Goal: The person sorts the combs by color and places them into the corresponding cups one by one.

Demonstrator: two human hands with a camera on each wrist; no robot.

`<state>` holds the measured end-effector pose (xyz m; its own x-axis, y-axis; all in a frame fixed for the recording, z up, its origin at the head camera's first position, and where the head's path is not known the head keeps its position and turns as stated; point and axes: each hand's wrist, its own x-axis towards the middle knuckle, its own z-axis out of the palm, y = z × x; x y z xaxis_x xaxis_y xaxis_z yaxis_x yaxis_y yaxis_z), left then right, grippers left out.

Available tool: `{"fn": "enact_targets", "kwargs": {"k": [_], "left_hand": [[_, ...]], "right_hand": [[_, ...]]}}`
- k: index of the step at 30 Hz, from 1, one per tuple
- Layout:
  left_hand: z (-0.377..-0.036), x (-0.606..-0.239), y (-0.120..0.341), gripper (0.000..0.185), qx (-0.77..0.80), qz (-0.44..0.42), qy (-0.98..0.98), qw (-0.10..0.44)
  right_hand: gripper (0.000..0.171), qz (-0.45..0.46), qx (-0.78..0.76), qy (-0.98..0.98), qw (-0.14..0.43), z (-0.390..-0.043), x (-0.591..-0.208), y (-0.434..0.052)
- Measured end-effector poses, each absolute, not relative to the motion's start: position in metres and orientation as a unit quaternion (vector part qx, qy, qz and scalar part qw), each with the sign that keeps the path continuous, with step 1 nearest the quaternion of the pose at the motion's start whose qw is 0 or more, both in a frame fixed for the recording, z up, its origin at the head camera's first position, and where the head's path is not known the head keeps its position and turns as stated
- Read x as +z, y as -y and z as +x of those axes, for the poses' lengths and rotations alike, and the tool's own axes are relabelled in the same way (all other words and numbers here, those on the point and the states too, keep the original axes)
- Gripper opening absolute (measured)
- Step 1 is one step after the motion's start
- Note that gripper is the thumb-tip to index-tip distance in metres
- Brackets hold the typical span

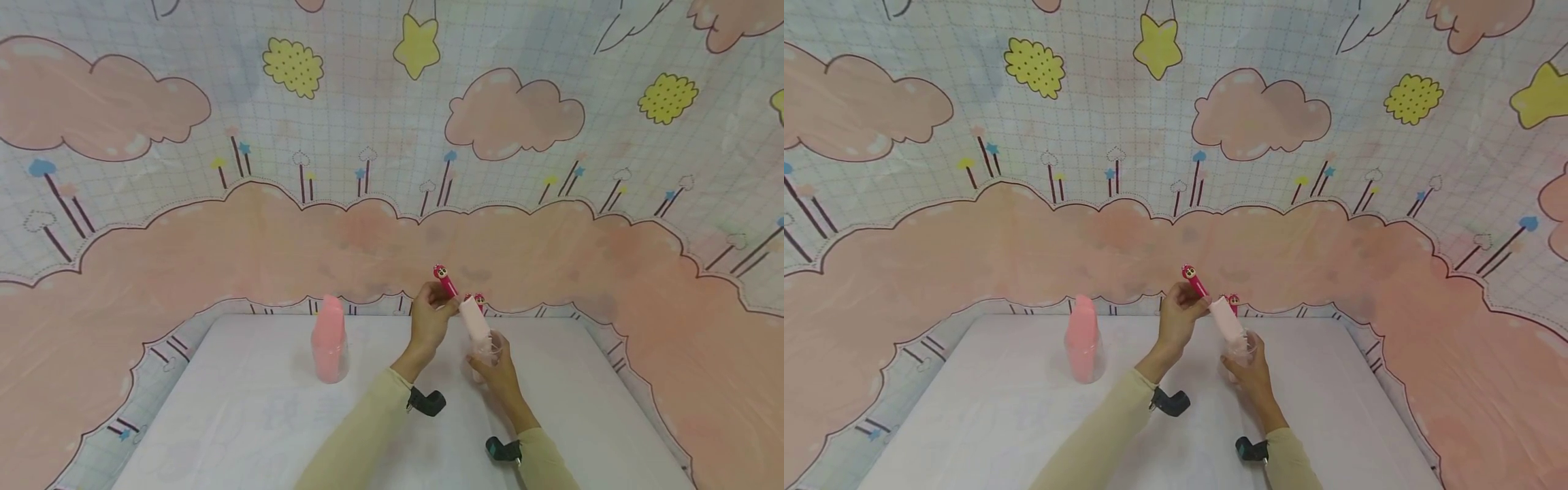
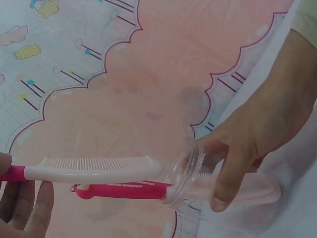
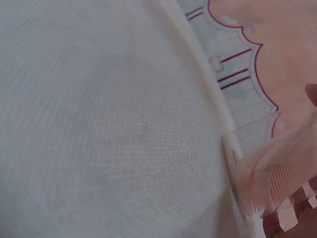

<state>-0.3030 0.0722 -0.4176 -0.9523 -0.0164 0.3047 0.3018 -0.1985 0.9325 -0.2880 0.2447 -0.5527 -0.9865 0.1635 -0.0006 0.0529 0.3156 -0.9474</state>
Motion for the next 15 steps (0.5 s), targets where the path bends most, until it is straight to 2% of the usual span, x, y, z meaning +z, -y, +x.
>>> {"fn": "enact_targets", "kwargs": {"k": [15], "left_hand": [[-0.31, -0.439, -0.089, 0.025, -0.758, -0.105, 0.638, 0.089]], "right_hand": [[0.096, -0.064, 0.582, 0.809, 0.051, -0.287, -0.553, -0.245]]}}
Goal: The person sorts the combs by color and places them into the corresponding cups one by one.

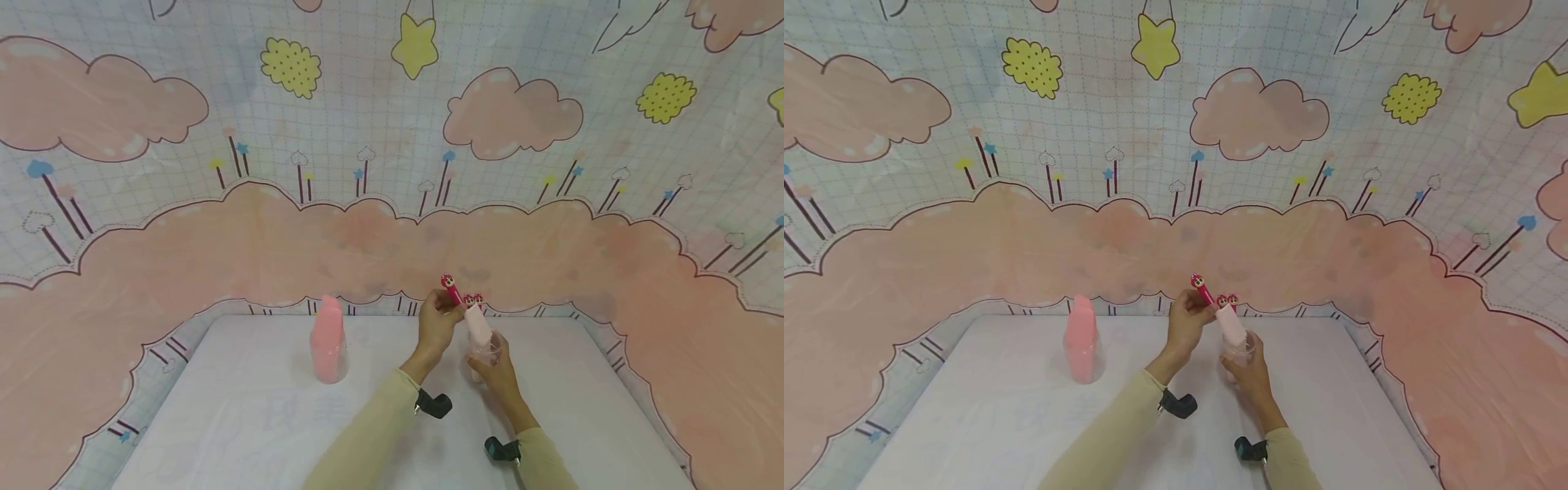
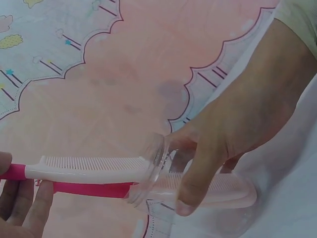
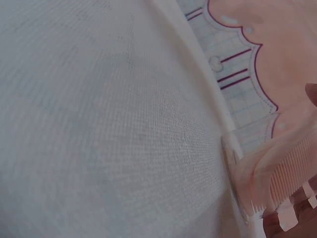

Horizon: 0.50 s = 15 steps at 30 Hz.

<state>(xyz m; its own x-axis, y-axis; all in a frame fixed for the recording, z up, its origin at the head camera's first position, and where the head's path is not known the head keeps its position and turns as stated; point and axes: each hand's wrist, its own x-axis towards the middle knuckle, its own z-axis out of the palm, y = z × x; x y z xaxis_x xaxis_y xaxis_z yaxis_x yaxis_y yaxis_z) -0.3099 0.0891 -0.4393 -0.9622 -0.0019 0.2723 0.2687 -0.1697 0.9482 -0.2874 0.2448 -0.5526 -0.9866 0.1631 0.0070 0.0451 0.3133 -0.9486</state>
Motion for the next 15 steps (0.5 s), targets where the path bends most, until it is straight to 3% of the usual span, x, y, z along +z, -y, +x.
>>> {"fn": "enact_targets", "kwargs": {"k": [15], "left_hand": [[-0.315, -0.46, -0.098, 0.022, -0.724, -0.087, 0.679, 0.085]], "right_hand": [[0.094, -0.065, 0.587, 0.806, 0.051, -0.289, -0.554, -0.244]]}}
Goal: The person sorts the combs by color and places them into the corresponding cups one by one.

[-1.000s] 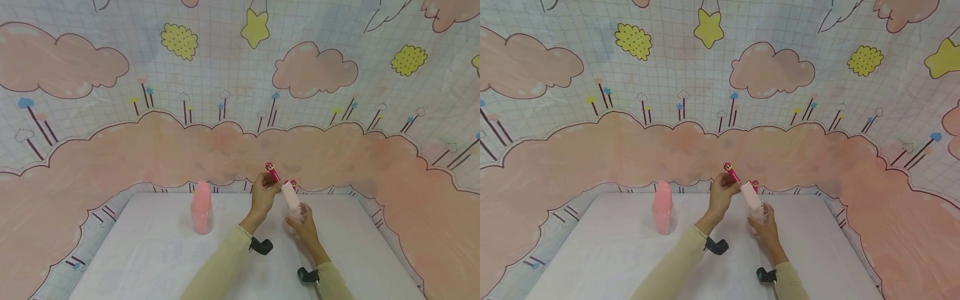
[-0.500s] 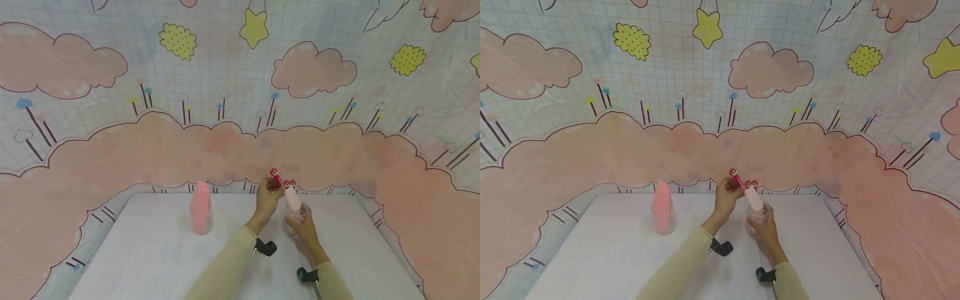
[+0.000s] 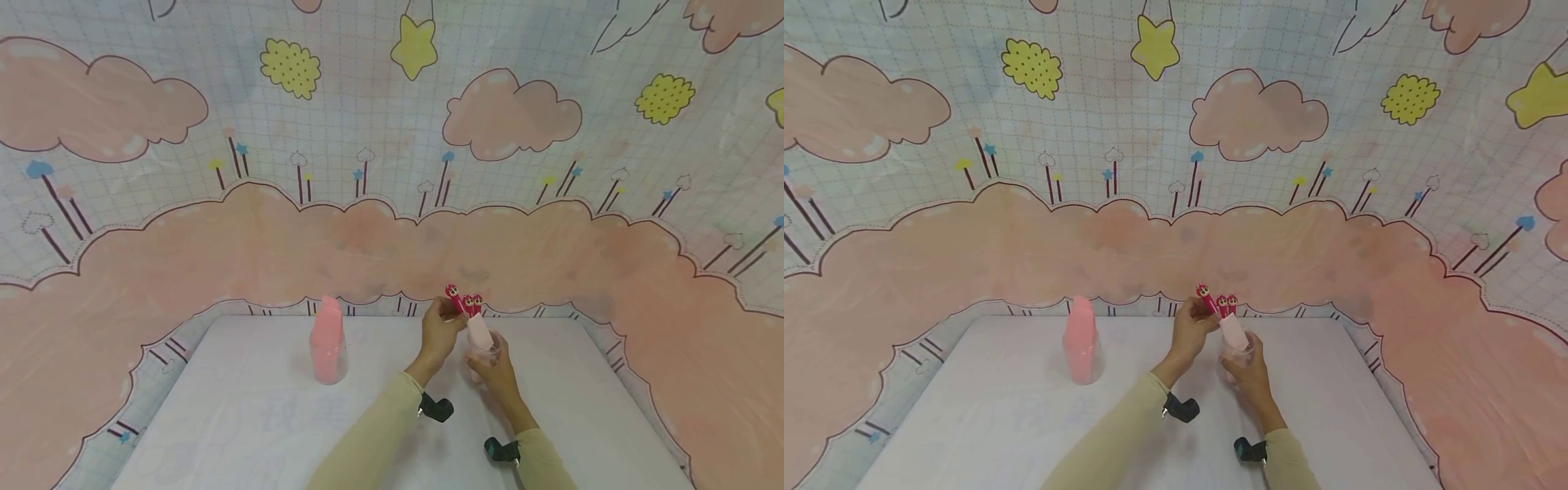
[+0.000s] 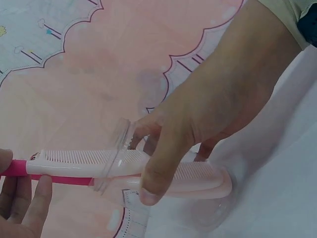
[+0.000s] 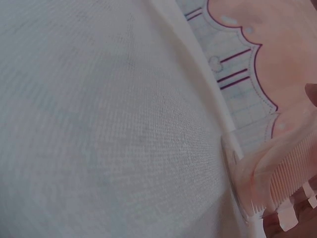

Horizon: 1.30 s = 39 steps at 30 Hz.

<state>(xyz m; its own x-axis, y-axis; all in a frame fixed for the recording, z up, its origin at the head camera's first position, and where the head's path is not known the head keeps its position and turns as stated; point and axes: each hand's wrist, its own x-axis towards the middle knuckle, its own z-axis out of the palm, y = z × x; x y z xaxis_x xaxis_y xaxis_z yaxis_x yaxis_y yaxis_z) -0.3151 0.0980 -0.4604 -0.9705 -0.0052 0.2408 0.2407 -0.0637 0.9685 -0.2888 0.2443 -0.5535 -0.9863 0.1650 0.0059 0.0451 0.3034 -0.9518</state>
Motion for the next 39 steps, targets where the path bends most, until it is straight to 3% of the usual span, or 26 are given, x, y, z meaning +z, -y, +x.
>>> {"fn": "enact_targets", "kwargs": {"k": [21, 39], "left_hand": [[-0.313, -0.477, -0.107, 0.018, -0.641, -0.1, 0.753, 0.107], [-0.31, -0.482, -0.109, 0.015, -0.616, -0.081, 0.779, 0.086]], "right_hand": [[0.092, -0.063, 0.583, 0.808, 0.063, -0.29, -0.556, -0.245], [0.093, -0.068, 0.588, 0.804, 0.063, -0.292, -0.56, -0.246]]}}
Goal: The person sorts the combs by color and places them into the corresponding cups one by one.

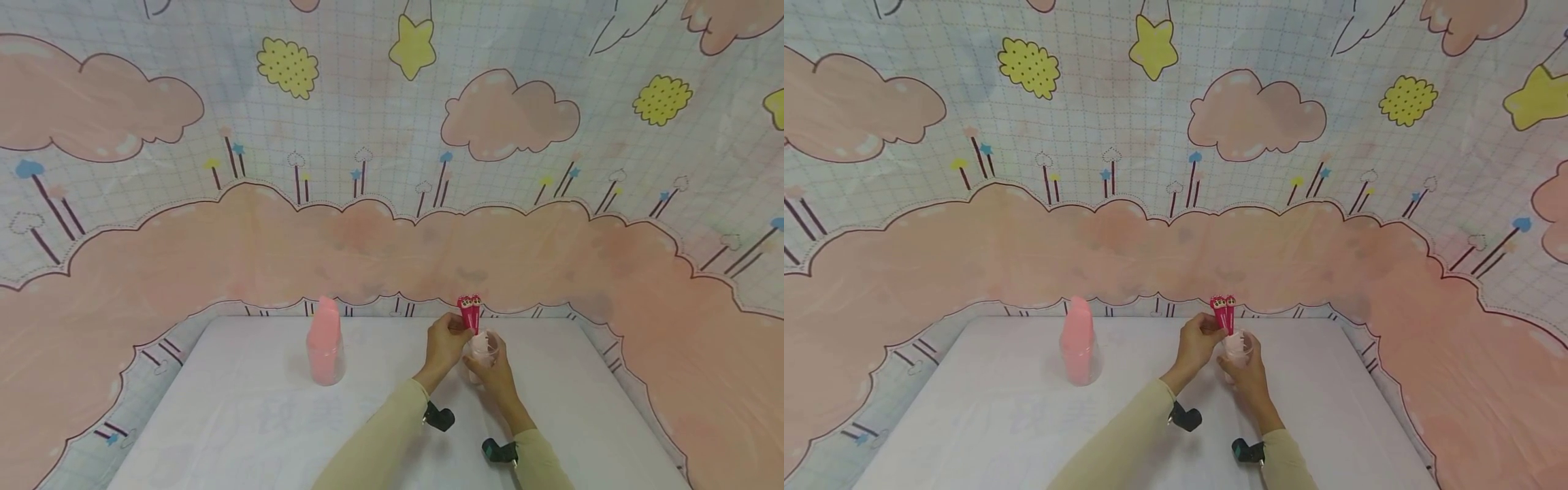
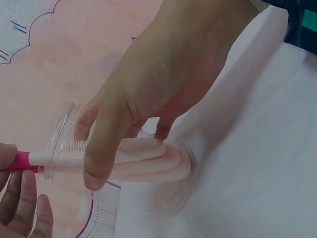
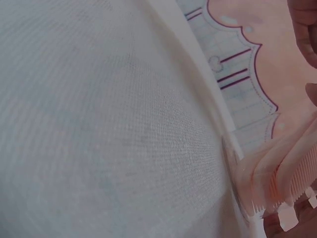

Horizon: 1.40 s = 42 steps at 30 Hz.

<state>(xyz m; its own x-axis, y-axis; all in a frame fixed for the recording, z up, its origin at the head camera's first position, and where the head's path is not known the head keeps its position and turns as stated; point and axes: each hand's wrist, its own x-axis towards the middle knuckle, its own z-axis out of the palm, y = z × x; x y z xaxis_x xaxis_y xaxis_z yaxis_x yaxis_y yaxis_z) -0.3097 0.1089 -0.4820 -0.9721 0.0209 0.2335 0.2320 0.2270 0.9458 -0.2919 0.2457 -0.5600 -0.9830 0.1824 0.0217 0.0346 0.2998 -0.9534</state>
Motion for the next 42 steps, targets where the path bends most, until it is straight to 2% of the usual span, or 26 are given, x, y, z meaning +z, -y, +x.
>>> {"fn": "enact_targets", "kwargs": {"k": [15, 25, 42], "left_hand": [[-0.307, -0.489, -0.093, 0.018, -0.624, -0.092, 0.774, 0.066], [-0.3, -0.484, -0.075, 0.025, -0.631, -0.115, 0.763, 0.074], [-0.282, -0.484, -0.038, 0.019, -0.605, -0.131, 0.783, 0.063]], "right_hand": [[0.093, -0.077, 0.575, 0.813, 0.055, -0.291, -0.559, -0.245], [0.091, -0.078, 0.575, 0.813, 0.049, -0.29, -0.558, -0.244], [0.095, -0.092, 0.57, 0.815, 0.038, -0.292, -0.556, -0.246]]}}
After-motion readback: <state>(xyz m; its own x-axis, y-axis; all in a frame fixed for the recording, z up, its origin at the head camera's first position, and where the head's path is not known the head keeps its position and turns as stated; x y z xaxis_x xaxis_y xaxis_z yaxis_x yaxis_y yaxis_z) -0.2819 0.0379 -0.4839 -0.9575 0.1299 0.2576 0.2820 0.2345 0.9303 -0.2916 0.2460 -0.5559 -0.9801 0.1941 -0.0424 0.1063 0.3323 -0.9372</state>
